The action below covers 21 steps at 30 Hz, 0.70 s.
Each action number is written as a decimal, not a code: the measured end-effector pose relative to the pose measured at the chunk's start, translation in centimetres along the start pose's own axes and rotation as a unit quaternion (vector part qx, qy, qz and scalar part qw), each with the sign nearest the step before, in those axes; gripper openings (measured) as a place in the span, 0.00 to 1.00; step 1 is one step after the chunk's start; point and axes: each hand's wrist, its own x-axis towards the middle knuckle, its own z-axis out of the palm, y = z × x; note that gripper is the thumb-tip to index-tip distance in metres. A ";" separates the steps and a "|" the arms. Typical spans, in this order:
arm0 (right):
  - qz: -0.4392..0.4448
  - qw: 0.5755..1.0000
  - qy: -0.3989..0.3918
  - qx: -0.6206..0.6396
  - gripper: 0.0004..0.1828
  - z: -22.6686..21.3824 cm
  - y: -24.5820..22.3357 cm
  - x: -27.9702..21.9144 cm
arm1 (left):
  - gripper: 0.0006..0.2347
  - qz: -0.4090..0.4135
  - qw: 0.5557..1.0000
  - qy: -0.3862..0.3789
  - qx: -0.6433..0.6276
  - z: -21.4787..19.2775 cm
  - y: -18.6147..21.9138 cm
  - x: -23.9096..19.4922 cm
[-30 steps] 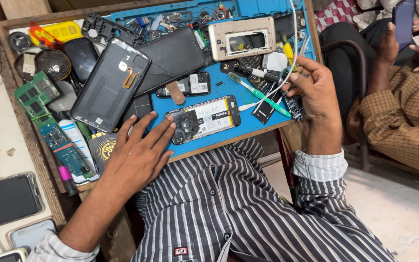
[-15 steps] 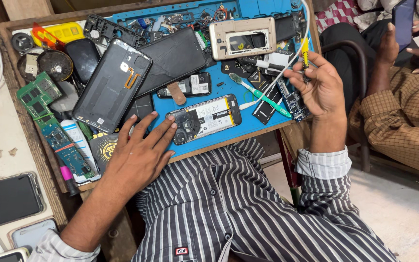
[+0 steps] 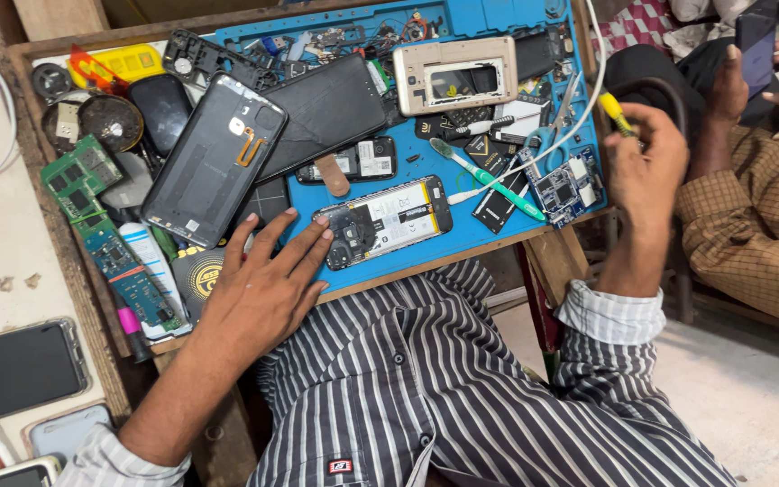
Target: The person disassembles a smartphone, removes the back cover, and uses a screwdriver to remove screws from the motherboard. They then connect a charging cable to test the device and continue to manipulate internal components.
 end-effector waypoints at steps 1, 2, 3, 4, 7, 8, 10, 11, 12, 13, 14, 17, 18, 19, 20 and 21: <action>-0.014 0.995 0.017 -0.096 0.19 -0.8 0.7 -0.6 | 0.23 0.002 1.000 0.003 -0.001 0.0 0.0 0.0; -0.030 0.981 0.034 -0.191 0.18 -1.8 1.4 -1.0 | 0.23 0.003 1.000 0.006 -0.002 -0.1 0.0 0.0; -0.046 0.957 0.050 -0.283 0.18 -2.6 1.9 -1.5 | 0.23 0.005 1.000 0.008 0.000 -0.1 0.0 -0.1; -0.014 0.987 0.056 -0.147 0.16 -3.3 2.2 -1.8 | 0.23 0.006 1.000 0.011 0.001 -0.1 0.0 -0.1; 0.082 0.959 0.059 0.266 0.13 -5.0 1.8 -1.7 | 0.23 0.008 1.000 0.017 0.000 -0.2 0.0 0.0; 0.114 0.910 0.055 0.396 0.12 -5.0 1.1 -1.5 | 0.23 0.009 1.000 0.017 -0.002 -0.2 0.0 -0.1; 0.144 0.798 0.025 0.585 0.10 -3.8 -1.0 -1.2 | 0.24 0.008 1.000 0.017 -0.006 -0.1 -0.1 -0.2; 0.142 0.747 0.000 0.649 0.09 -2.4 -2.4 -1.3 | 0.24 0.009 1.000 0.017 -0.007 -0.2 -0.1 -0.2; 0.140 0.729 -0.019 0.670 0.08 -0.8 -3.9 -1.5 | 0.24 0.009 1.000 0.018 -0.009 -0.2 -0.1 -0.1; 0.138 0.709 -0.038 0.690 0.08 1.0 -5.4 -1.8 | 0.24 0.008 1.000 0.019 -0.011 -0.2 -0.1 -0.1; 0.138 0.726 -0.054 0.672 0.10 3.1 -7.0 -2.1 | 0.24 0.008 1.000 0.020 -0.014 -0.2 0.0 -0.1; 0.077 0.814 -0.043 0.574 0.09 8.3 -11.1 -2.2 | 0.24 0.010 1.000 0.017 -0.013 -0.2 -0.1 -0.1; 0.038 0.872 -0.041 0.486 0.10 9.7 -12.1 -2.2 | 0.24 0.010 1.000 0.017 -0.011 -0.2 -0.1 0.0; -0.001 0.920 -0.038 0.391 0.10 10.7 -12.9 -2.2 | 0.24 0.011 1.000 0.016 -0.009 -0.2 -0.1 0.0; 0.009 0.923 -0.041 0.384 0.12 11.3 -13.6 -2.1 | 0.24 0.011 1.000 0.018 -0.009 -0.2 0.0 0.0; 0.018 0.926 -0.043 0.376 0.13 12.0 -14.1 -2.0 | 0.24 0.014 1.000 0.017 -0.007 -0.2 -0.1 -0.1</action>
